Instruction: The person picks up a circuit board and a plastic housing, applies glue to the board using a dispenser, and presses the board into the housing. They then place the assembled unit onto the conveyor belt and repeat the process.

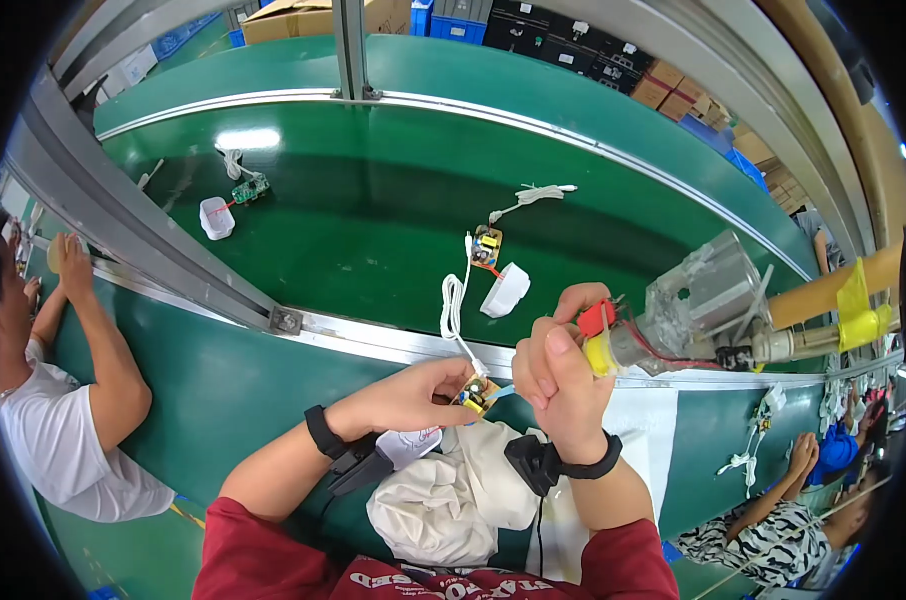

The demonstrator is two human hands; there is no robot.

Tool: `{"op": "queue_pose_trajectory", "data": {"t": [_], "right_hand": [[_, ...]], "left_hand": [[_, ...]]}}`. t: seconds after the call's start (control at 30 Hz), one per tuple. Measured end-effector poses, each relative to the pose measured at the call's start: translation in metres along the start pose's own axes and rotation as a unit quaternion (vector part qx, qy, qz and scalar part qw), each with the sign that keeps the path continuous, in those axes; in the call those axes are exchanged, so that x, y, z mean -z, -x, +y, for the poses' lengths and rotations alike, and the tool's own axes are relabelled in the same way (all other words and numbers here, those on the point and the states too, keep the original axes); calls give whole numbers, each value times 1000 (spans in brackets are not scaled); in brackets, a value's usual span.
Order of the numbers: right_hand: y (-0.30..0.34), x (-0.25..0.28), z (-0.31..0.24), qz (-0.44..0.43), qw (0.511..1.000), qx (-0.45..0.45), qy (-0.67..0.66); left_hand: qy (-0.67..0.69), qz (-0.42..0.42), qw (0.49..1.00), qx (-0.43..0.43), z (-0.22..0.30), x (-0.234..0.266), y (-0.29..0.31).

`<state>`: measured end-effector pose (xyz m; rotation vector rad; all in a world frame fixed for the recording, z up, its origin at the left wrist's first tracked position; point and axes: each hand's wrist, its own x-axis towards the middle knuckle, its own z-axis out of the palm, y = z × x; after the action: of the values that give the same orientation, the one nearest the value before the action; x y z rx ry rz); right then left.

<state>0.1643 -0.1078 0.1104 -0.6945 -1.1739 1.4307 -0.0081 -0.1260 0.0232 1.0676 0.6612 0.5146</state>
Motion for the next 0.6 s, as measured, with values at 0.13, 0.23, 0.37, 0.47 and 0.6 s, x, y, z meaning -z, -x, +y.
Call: {"op": "queue_pose_trajectory", "data": {"t": [0.13, 0.23, 0.37, 0.47, 0.6], "right_hand": [[-1, -11, 5, 32, 999, 19, -15], [-1, -15, 8, 47, 998, 27, -14], [-2, -18, 13, 54, 998, 28, -10], [0, -23, 17, 48, 998, 27, -6], [1, -30, 20, 34, 999, 33, -2]], "left_hand": [[10, -7, 1000, 5, 3, 2, 3], [-9, -18, 1000, 5, 1, 7, 6], [-33, -35, 999, 8, -3, 12, 11], [-14, -34, 999, 4, -5, 13, 14], [-24, -30, 999, -14, -4, 16, 19]]}}
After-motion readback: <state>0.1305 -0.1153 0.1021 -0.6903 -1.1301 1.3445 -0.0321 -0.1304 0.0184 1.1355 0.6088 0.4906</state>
